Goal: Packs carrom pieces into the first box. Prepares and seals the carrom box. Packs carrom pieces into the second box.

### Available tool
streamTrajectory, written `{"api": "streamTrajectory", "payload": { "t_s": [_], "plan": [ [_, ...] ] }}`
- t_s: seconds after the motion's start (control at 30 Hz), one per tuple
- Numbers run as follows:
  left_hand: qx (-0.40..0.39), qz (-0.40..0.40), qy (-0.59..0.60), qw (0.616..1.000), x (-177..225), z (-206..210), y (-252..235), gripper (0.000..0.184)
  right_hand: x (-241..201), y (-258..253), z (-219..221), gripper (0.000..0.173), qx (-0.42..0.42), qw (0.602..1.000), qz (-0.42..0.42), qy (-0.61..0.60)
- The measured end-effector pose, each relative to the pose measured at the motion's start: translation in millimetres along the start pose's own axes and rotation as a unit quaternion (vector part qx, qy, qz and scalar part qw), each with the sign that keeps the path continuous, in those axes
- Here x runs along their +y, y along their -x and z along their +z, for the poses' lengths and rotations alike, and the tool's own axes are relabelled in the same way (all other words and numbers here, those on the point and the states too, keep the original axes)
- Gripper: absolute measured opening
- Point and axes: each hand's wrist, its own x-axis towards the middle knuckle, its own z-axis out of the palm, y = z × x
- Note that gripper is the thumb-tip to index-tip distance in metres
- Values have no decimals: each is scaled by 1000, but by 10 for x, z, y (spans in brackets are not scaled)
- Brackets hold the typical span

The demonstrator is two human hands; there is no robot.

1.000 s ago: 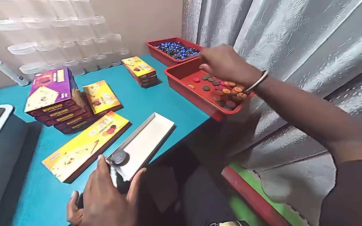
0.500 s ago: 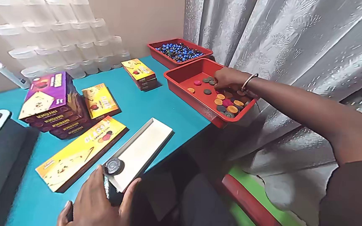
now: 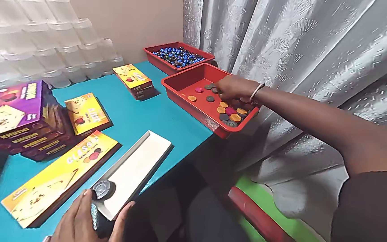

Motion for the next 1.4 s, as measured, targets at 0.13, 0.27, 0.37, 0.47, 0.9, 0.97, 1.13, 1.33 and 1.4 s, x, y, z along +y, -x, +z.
{"api": "streamTrajectory", "payload": {
  "t_s": [0.13,0.27,0.37,0.47,0.9,0.97,1.13,1.33,1.4],
  "plan": [
    [-11,-1,-9,1000,13,-29,-10,83,217,174,-304,25,-85,994,55,44],
    [-18,-5,-9,1000,20,-40,-29,82,384,509,-208,58,-230,970,72,-6],
    [-16,-3,-6,1000,22,-34,-12,83,227,696,-270,64,-281,957,51,-42],
    [-12,-2,-8,1000,4,-21,-17,83,48,756,-269,91,-286,958,3,-11],
    [6,1,-8,1000,-7,21,-9,86,-499,460,-279,36,16,999,-31,-19],
    [3,-3,-7,1000,5,20,-11,85,-366,580,-460,19,-5,985,-159,-65],
    [-1,-2,-14,1000,19,2,-25,83,-519,934,-388,22,-232,893,-331,-197],
    [0,-3,-12,1000,18,5,-21,81,-433,759,-332,26,-20,944,-287,-162],
    [-2,-2,-12,1000,15,1,-18,81,-453,848,-393,23,-94,911,-333,-223]
  ]
}}
